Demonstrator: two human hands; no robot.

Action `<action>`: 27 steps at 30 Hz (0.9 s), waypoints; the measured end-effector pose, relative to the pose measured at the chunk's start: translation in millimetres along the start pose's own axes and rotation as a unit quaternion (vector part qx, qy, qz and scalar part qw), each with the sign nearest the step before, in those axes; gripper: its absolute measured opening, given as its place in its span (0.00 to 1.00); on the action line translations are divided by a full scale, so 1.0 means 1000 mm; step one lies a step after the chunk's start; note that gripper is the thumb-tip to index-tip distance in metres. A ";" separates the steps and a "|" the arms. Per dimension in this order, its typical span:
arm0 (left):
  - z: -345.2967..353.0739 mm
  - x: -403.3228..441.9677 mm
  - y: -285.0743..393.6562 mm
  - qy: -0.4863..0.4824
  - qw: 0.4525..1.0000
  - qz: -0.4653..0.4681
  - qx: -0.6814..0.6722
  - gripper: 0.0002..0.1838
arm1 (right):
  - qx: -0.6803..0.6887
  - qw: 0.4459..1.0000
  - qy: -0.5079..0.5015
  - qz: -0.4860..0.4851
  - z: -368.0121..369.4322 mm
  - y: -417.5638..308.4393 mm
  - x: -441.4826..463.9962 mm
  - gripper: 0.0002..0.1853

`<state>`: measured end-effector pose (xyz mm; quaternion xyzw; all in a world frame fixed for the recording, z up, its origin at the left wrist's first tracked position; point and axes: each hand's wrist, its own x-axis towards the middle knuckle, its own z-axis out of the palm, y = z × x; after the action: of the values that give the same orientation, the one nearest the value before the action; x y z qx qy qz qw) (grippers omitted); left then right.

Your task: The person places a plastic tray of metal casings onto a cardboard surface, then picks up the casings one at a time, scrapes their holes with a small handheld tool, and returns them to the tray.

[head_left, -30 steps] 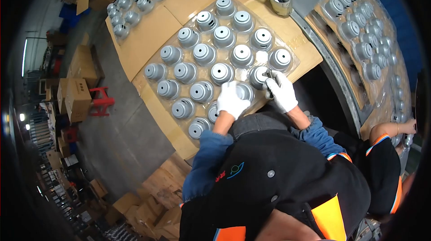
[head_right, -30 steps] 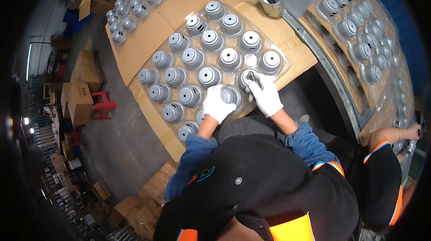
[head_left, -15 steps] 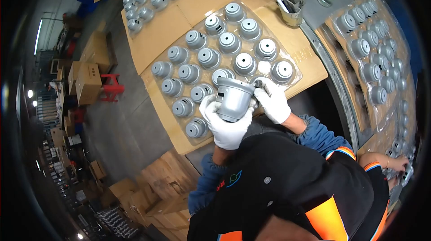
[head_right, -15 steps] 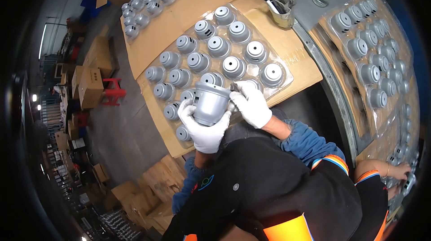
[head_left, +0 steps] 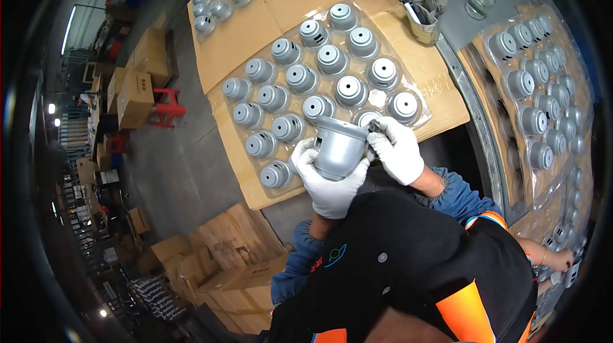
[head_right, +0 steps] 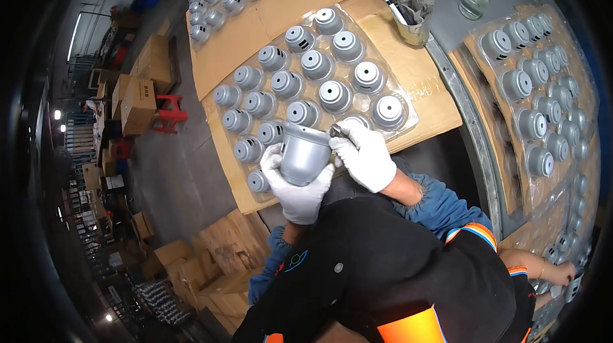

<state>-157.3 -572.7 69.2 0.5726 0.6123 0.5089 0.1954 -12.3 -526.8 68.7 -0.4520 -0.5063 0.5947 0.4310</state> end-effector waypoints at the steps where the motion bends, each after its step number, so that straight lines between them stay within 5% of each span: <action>1: 0.000 0.000 -0.001 0.000 1.000 -0.001 0.001 0.39 | -0.005 1.000 -0.013 0.001 -0.002 0.000 0.000 0.12; 4: -0.001 0.003 -0.018 0.020 0.985 -0.109 -0.132 0.36 | -0.075 0.994 0.007 -0.077 -0.013 0.018 0.004 0.11; 8: -0.007 0.012 -0.046 -0.028 0.986 -0.145 0.084 0.37 | 0.007 0.994 0.100 0.042 -0.042 0.028 0.015 0.11; 12: 0.009 0.010 -0.079 -0.201 0.928 -0.117 0.291 0.37 | -0.149 0.980 0.131 -0.030 -0.069 0.056 0.016 0.11; 14: 0.026 0.014 -0.088 -0.328 0.842 -0.135 0.406 0.36 | -0.043 0.991 0.124 0.020 -0.068 0.042 0.009 0.11; 18: 0.047 0.033 -0.088 -0.376 0.786 -0.107 0.479 0.37 | -0.006 0.991 0.126 0.039 -0.069 0.041 0.004 0.12; 22: 0.068 0.043 -0.053 -0.362 0.843 0.022 0.396 0.39 | 0.004 0.987 0.145 0.072 -0.071 0.060 0.003 0.13; 27: 0.107 0.034 -0.080 -0.447 0.828 -0.058 0.333 0.37 | -0.019 0.983 0.165 0.077 -0.072 0.059 0.003 0.13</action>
<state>-118.8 -485.5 -30.3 0.7315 0.6220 -0.0498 0.2747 54.1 -515.9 3.9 -0.5896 -0.4031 0.5334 0.4533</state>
